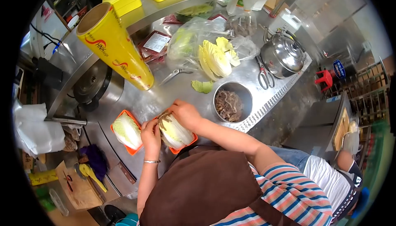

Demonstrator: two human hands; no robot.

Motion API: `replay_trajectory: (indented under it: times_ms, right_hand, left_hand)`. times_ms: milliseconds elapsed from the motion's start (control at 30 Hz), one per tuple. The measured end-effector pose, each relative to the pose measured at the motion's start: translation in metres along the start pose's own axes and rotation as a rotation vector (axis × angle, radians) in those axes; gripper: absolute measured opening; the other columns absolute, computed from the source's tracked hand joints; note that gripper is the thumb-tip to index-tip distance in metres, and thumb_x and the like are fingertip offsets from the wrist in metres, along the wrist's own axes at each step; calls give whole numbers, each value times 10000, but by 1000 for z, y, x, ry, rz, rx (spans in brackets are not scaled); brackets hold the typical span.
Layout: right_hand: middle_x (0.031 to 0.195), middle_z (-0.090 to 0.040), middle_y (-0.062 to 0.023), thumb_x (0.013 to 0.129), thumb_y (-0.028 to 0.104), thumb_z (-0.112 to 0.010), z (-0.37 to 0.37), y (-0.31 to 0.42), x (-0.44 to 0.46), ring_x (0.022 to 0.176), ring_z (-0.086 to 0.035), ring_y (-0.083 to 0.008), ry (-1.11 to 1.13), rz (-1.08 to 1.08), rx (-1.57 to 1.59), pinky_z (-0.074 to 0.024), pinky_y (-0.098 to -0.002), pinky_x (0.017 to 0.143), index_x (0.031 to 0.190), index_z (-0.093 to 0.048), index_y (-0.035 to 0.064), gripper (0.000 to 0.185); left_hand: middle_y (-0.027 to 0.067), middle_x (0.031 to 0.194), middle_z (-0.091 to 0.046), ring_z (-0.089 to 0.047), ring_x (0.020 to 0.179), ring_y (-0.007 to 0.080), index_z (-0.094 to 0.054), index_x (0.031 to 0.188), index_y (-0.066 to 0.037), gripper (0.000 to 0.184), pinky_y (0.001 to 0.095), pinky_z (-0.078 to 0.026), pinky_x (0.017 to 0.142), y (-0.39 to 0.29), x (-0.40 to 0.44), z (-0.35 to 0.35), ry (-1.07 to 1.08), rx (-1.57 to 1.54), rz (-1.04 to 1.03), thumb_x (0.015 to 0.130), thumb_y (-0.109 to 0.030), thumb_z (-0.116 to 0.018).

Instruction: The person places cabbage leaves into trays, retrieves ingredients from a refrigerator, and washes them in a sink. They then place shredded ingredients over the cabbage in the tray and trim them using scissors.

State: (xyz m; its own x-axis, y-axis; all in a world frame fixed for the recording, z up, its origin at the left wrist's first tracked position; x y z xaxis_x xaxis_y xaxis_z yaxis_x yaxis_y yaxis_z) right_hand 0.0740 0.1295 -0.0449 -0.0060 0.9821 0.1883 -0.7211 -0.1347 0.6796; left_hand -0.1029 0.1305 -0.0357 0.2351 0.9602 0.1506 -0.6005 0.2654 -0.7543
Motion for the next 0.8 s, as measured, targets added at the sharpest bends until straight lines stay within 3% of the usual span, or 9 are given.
replay_trajectory:
  times_ms: [167,300,367,467,533,600,667,733,800]
  right_hand:
    - [876,-609,-93,761,66,-641,84,36,-14,790,-614,-305,-222,231,3,-504,-390,695,853,-651,57,93]
    - [817,-598,-111,755,94,-659,153,-20,-39,745,-608,-312,-210,-62,-240,-490,-400,681,846,-651,57,98]
    - [845,-609,-138,738,175,-688,162,-60,-54,808,-615,-327,13,-321,-419,-491,-407,724,857,-670,56,169]
    - [897,-625,-145,728,175,-694,151,-85,-66,844,-626,-311,223,-437,-496,-503,-407,741,827,-677,59,153]
    - [889,-649,-143,723,174,-699,153,-88,-67,829,-636,-304,193,-429,-462,-505,-395,738,824,-685,68,147]
    - [847,-664,-145,722,189,-707,169,-86,-67,785,-641,-302,47,-463,-200,-504,-384,720,854,-694,85,168]
    - [780,-680,-104,770,182,-703,184,-86,-69,722,-651,-241,11,-468,-126,-504,-340,681,894,-686,49,184]
    - [784,-672,-47,829,167,-683,196,-89,-69,702,-628,-154,-55,-583,396,-494,-281,654,934,-672,10,189]
    - [802,-649,-6,864,148,-665,211,-83,-66,695,-587,-89,-58,-615,494,-475,-233,644,943,-664,-8,175]
  left_hand:
    - [160,986,-594,-591,873,326,-642,1013,1,217,382,-482,779,-3,-3,1,17,95,-25,812,14,-563]
    - [150,1003,-596,-590,891,322,-642,1025,-4,217,382,-482,783,-11,-2,6,15,141,-18,824,-8,-559]
    - [147,1003,-597,-591,892,320,-642,1025,-4,215,381,-482,784,-11,-2,6,16,144,-18,827,-15,-560]
    - [146,997,-601,-592,887,318,-644,1025,-6,214,375,-482,779,-6,-1,5,19,112,-8,831,-18,-555]
    - [132,964,-594,-586,800,238,-638,1047,-6,225,314,-481,726,-4,0,5,31,57,-72,838,6,-556]
    - [128,964,-595,-586,800,232,-639,1050,-4,223,311,-481,728,-5,1,7,48,18,-10,844,1,-552]
    - [125,964,-596,-585,799,225,-639,1053,-3,222,308,-482,729,-3,2,5,72,-31,47,851,-3,-547]
    - [144,959,-608,-601,836,284,-638,1026,6,204,340,-484,742,0,3,3,36,-21,1,842,-36,-560]
    - [145,969,-607,-601,844,286,-638,1025,5,204,338,-486,748,-2,3,4,31,-34,50,839,-37,-567]
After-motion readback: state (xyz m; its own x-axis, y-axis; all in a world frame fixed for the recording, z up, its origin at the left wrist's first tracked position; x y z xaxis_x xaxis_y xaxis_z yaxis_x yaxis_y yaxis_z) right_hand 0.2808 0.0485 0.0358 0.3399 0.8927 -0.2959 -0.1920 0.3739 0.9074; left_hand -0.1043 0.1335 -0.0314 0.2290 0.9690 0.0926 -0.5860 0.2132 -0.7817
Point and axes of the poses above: each hand's wrist, its own x-axis towards the middle knuckle, its own z-axis out of the back of the hand, y = z × x, the point moved 4 cm from there along x, towards the middle knuckle
